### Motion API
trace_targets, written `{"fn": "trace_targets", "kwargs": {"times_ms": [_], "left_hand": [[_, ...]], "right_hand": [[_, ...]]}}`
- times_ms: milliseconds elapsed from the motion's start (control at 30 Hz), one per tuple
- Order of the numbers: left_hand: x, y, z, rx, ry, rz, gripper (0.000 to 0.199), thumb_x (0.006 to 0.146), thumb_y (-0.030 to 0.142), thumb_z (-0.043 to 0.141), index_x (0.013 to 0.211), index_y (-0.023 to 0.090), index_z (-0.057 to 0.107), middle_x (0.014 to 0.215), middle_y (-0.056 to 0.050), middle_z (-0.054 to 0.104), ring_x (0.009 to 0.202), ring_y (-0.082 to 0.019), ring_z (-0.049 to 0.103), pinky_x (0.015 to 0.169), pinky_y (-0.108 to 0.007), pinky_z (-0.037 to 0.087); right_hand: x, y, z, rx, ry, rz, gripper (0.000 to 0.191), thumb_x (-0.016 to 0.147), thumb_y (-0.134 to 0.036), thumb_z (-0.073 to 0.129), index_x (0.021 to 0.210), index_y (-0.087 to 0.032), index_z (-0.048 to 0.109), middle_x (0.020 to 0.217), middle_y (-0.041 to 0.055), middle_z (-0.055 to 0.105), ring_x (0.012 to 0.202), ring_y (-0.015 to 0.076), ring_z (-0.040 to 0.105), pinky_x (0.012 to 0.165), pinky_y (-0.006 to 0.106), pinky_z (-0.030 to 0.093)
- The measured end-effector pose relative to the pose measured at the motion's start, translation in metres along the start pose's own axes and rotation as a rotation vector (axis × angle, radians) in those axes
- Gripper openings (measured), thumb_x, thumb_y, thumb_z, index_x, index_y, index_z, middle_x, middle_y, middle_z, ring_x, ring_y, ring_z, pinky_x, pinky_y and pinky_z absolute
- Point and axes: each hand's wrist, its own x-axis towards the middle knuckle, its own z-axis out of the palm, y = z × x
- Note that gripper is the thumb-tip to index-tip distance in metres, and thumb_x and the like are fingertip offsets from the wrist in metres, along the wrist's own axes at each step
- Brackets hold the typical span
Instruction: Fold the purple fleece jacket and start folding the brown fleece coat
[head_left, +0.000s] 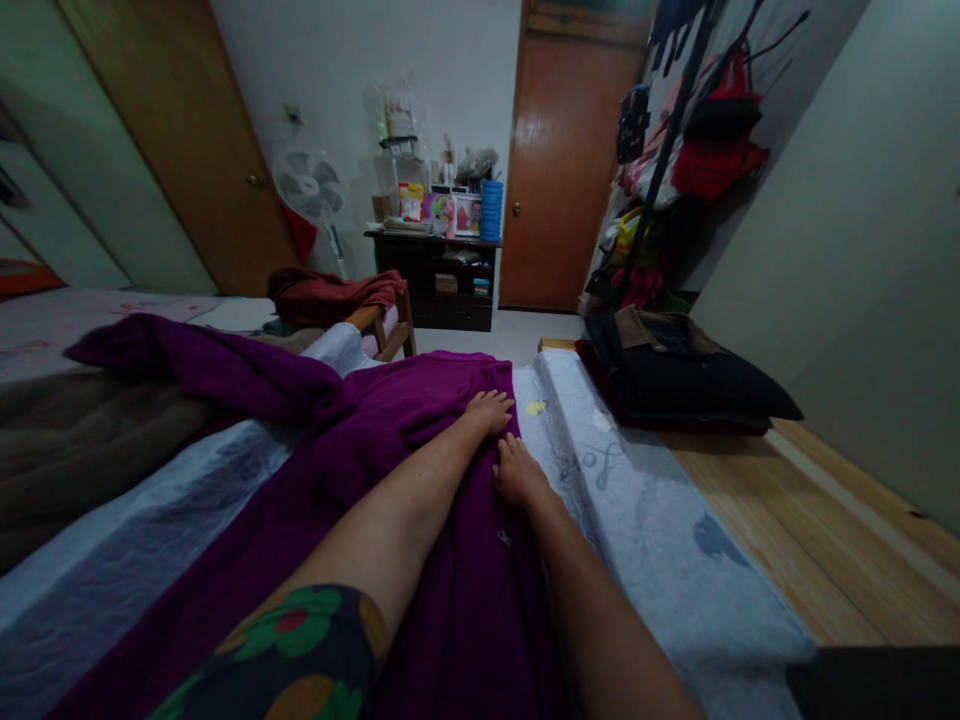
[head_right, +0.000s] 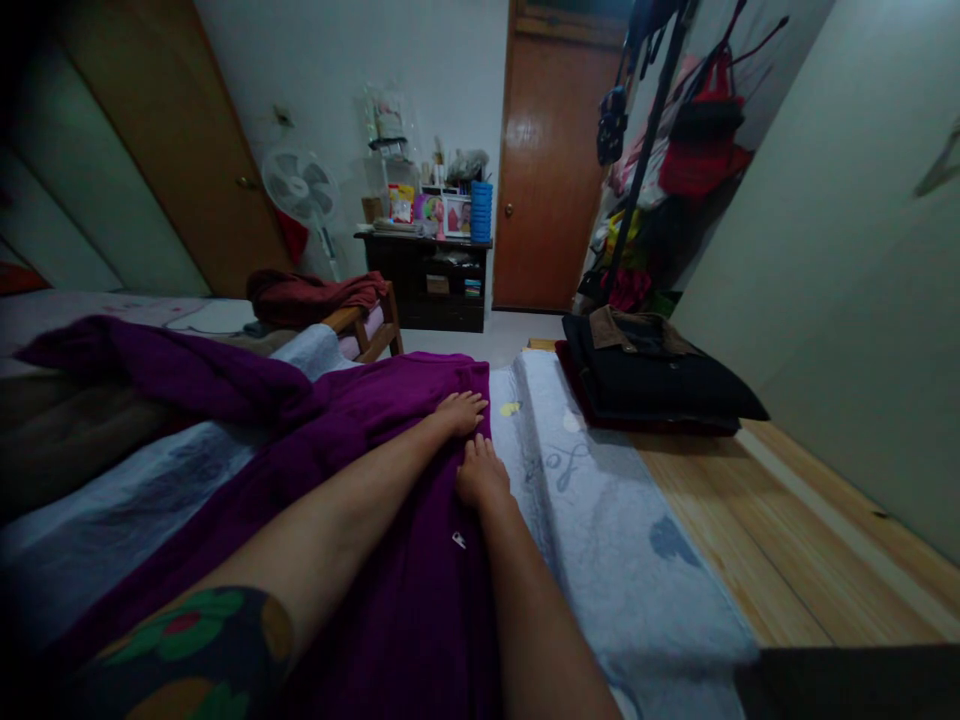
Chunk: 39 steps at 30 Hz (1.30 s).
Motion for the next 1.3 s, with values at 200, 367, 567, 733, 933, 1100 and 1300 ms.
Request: {"fn": "trace_targets", "kwargs": {"times_ms": [200,367,567,733,933,1100,1300], "left_hand": [[-0.042,0.022,-0.005,-0.024,-0.04,0.051,0.052,0.085,0.021,0.052,0.138,0.019,0.048,0.149,-0.014,0.043,0.136,-0.025,0.041,0.11,-0.04,0.034],[-0.132,0.037,0.009,-0.073,-0.06,0.12,0.05,0.092,0.02,0.038,0.141,0.016,0.043,0.151,-0.011,0.04,0.14,-0.019,0.035,0.113,-0.034,0.029],[-0.229,0.054,0.032,-0.241,-0.023,0.083,0.061,0.094,0.039,0.042,0.15,0.023,0.027,0.159,-0.01,0.021,0.147,-0.024,0.015,0.117,-0.05,0.016],[-0.266,0.068,0.049,-0.184,0.042,0.031,0.064,0.091,0.033,0.042,0.151,0.019,0.024,0.16,-0.01,0.017,0.148,-0.023,0.011,0.118,-0.047,0.016],[-0.272,0.077,0.056,-0.11,0.145,0.015,0.062,0.09,0.028,0.039,0.15,0.018,0.027,0.159,-0.01,0.023,0.147,-0.023,0.013,0.118,-0.047,0.017],[-0.275,0.076,0.054,-0.124,0.156,0.029,0.059,0.091,0.023,0.037,0.149,0.017,0.028,0.159,-0.01,0.021,0.147,-0.022,0.013,0.118,-0.047,0.017],[-0.274,0.074,0.055,-0.151,0.192,0.038,0.056,0.094,0.025,0.036,0.148,0.019,0.029,0.159,-0.01,0.023,0.147,-0.021,0.015,0.118,-0.047,0.019]], "right_hand": [[-0.036,0.002,0.004,0.014,0.016,-0.041,0.06,0.087,-0.014,0.041,0.145,-0.001,0.035,0.153,0.021,0.029,0.144,0.0243,0.025,0.114,0.04,0.027],[-0.061,0.004,0.002,0.022,0.007,-0.08,0.058,0.089,-0.015,0.04,0.144,0.0,0.036,0.15,0.021,0.036,0.142,0.0228,0.03,0.114,0.037,0.026],[-0.099,-0.005,0.007,0.003,0.068,-0.076,0.053,0.093,-0.022,0.038,0.141,0.0,0.041,0.15,0.0217,0.035,0.142,0.026,0.03,0.114,0.039,0.026],[-0.132,-0.019,0.026,0.008,0.209,-0.069,0.057,0.094,-0.031,0.04,0.145,-0.003,0.038,0.153,0.0183,0.032,0.144,0.0273,0.023,0.114,0.042,0.026],[-0.165,-0.026,0.029,-0.004,0.196,-0.074,0.061,0.094,-0.034,0.043,0.147,-0.006,0.034,0.156,0.0174,0.023,0.145,0.028,0.019,0.113,0.046,0.027],[-0.187,-0.028,0.031,-0.03,0.163,-0.077,0.061,0.094,-0.035,0.043,0.148,-0.008,0.034,0.157,0.0165,0.02,0.146,0.0283,0.018,0.114,0.045,0.025],[-0.209,-0.032,0.036,-0.06,0.171,-0.094,0.062,0.093,-0.037,0.045,0.148,-0.01,0.034,0.158,0.014,0.02,0.146,0.0281,0.018,0.113,0.046,0.026]]}}
